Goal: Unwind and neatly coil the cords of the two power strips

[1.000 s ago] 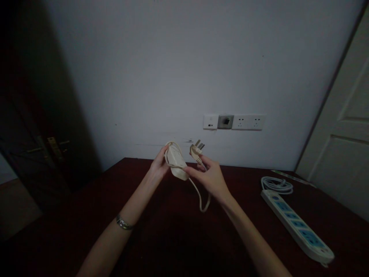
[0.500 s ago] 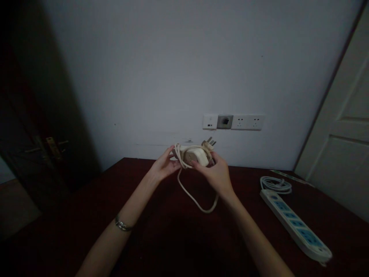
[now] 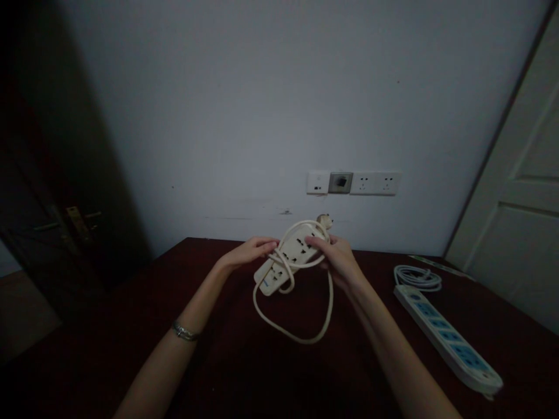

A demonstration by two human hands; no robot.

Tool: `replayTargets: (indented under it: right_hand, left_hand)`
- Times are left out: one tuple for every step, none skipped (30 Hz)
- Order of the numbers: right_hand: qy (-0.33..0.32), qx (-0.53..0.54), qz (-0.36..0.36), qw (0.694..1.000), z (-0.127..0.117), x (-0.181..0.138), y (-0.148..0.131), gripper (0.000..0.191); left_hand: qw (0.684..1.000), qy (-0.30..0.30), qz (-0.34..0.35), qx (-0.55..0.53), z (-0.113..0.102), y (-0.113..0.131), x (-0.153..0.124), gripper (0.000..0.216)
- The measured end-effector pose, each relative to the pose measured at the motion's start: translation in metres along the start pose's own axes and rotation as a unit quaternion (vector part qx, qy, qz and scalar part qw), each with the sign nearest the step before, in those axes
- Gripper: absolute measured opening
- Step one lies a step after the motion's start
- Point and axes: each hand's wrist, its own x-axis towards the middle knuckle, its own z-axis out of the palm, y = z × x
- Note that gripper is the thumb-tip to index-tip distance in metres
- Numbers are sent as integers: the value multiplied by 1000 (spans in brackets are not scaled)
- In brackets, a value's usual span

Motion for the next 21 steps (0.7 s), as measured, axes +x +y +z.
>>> replayTargets:
  right_hand:
    - [-20, 5, 12, 1000, 2, -2, 0, 35]
    - [-38, 10, 26, 999, 4, -3, 0, 36]
    - [-55, 13, 41, 998, 5, -5, 1, 36]
    - [-72, 14, 54, 996, 6, -6, 1, 36]
    - [-88, 15, 61, 994, 7, -7, 2, 36]
    - [-103, 17, 63, 993, 8, -8, 3, 36]
    - [-114, 18, 62, 991, 9, -8, 4, 36]
    - [-120, 18, 58, 991, 9, -7, 4, 36]
    - [-117, 17, 54, 992, 8, -6, 5, 36]
    - [-107, 16, 49, 993, 7, -5, 4, 36]
    - [-95, 17, 45, 994, 5, -3, 3, 35]
    - [-84, 25, 41, 995, 2, -1, 2, 35]
    - [-72, 38, 39, 996, -1, 1, -1, 35]
    - [-62, 57, 39, 996, -5, 3, -4, 35]
    - [-53, 75, 36, 995, -10, 5, -7, 34]
    - [-41, 91, 30, 995, -14, 7, -9, 34]
    - [-27, 100, 18, 994, -19, 8, -12, 34]
    - [-12, 103, 3, 995, -23, 10, -13, 35]
    - [0, 100, -12, 995, -26, 11, -14, 35]
    - [8, 92, -21, 995, -29, 11, -13, 36]
    - [13, 76, -20, 997, -29, 12, -12, 37]
  left_hand:
    - [999, -23, -19, -27, 4, -3, 0, 26]
    - [997, -33, -38, -58, 7, -6, -1, 30]
    - [994, -39, -54, -89, 10, -10, -2, 34]
    - [990, -49, -70, -116, 13, -13, -3, 36]
    - [984, -70, -85, -140, 16, -16, -4, 37]
    - [978, -96, -97, -159, 19, -18, -4, 37]
    - [972, -121, -106, -172, 21, -19, -5, 38]
    - [967, -138, -114, -182, 24, -20, -5, 39]
    - [963, -145, -122, -192, 27, -20, -4, 42]
    - [961, -138, -130, -202, 29, -20, -3, 44]
    - [960, -123, -139, -212, 30, -20, -2, 46]
    - [958, -105, -150, -223, 31, -20, 0, 49]
    - [954, -91, -163, -234, 31, -20, 1, 52]
    - [950, -81, -177, -243, 30, -19, 2, 55]
    - [946, -76, -189, -252, 29, -19, 3, 57]
    - [943, -75, -196, -257, 27, -19, 4, 59]
    - [941, -75, -201, -262, 24, -20, 4, 59]
    - [940, -74, -202, -263, 21, -21, 3, 59]
    - [941, -70, -200, -262, 19, -22, 3, 59]
    - [944, -65, -197, -258, 17, -24, 2, 58]
    - [947, -58, -193, -250, 15, -25, 1, 57]
